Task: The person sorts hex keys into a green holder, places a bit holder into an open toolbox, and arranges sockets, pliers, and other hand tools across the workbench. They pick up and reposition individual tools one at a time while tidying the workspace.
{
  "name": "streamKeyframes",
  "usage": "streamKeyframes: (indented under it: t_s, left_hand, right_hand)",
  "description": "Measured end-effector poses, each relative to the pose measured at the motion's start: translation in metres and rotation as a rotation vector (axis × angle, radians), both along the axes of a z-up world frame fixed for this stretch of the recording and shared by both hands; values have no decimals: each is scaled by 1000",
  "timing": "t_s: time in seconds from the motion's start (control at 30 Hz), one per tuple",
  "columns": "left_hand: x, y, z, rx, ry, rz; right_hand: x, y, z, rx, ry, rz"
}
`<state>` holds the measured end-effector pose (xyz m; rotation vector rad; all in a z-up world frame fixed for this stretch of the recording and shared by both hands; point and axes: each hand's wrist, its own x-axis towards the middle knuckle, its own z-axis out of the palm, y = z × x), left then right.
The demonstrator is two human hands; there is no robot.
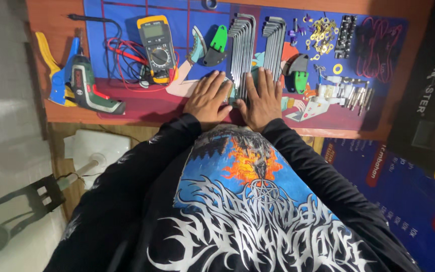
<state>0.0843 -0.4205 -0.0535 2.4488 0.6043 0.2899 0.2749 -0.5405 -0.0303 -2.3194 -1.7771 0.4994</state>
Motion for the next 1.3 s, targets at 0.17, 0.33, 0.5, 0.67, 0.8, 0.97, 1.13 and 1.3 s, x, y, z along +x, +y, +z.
streamKeyframes:
  t_s: [0.17,0.33,0.5,0.67,0.8,0.97,1.13,1.3]
  left_hand:
    - [1,-1,4,40,-34,13]
    - [1,-3,6,45,-48,32]
    - [2,-2,8,40,-38,35]
    - [2,-3,7,6,-14,38]
    - [0,-4,0,8,-12,43]
    - [2,-8,-3,28,-45,64]
    - [1,-15,-3,-46,7,83]
    - [17,15,14,-130,-56,150]
  right_hand:
    - [-2,1,-6,-23,-74,3]
    - [-2,0,-10,-50,-94,4]
    - [1,0,-10,-45,-76,13]
    - [1,-1,-10,-44,-77,9]
    - [2,1,-13,-41,-64,8]
    - [-2,-1,-9,-21,-65,3]
    - [-6,-7,1,-36,-35,3]
    - [-1,15,19,132,-82,-2]
